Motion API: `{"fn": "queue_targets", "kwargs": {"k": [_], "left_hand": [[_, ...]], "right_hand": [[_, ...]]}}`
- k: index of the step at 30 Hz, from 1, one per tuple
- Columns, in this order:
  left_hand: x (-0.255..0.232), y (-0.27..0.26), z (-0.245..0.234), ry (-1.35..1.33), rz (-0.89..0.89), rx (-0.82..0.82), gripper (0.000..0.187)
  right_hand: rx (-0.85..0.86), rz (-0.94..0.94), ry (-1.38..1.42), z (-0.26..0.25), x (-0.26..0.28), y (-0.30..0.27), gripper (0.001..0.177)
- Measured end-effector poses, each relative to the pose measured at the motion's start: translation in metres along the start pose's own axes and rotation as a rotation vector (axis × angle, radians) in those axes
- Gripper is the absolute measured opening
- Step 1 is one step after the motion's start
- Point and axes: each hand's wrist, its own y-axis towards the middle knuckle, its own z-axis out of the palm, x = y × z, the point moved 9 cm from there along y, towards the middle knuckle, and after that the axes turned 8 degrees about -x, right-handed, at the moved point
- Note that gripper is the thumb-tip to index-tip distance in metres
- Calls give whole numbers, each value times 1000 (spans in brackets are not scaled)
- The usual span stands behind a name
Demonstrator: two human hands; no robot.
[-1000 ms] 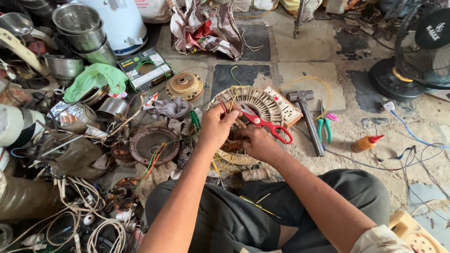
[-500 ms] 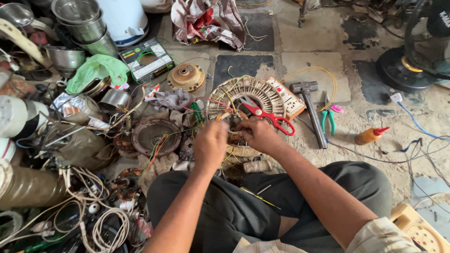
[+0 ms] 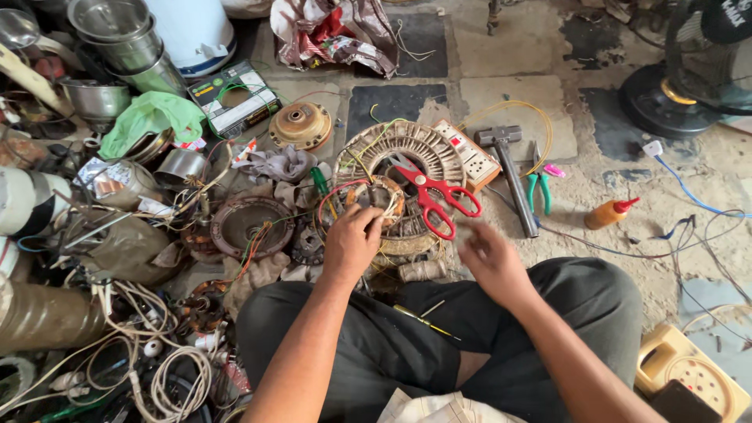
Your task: The person sits on the floor and works on an electric motor stator, using a screwdriver to adjust the internal windings and a pair of scissors to cut wires. The workspace is cluttered with various tools and motor parts.
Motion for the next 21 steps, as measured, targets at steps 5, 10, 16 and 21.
{"fn": "queue_targets", "kwargs": {"k": [5, 10, 16, 21], "left_hand": [[3, -1, 3, -4, 29, -5, 12], [8, -4, 5, -4, 38, -18, 13], [10, -4, 6, -1, 9, -17, 16], [13, -3, 3, -34, -9, -38, 17]], "right_hand": [[-3, 166, -38, -16, -49, -48, 31], [38, 8, -6, 27, -20, -42, 38], [192, -64, -116, 97, 40, -11, 76], [177, -178, -142, 111, 60, -3, 82]]}}
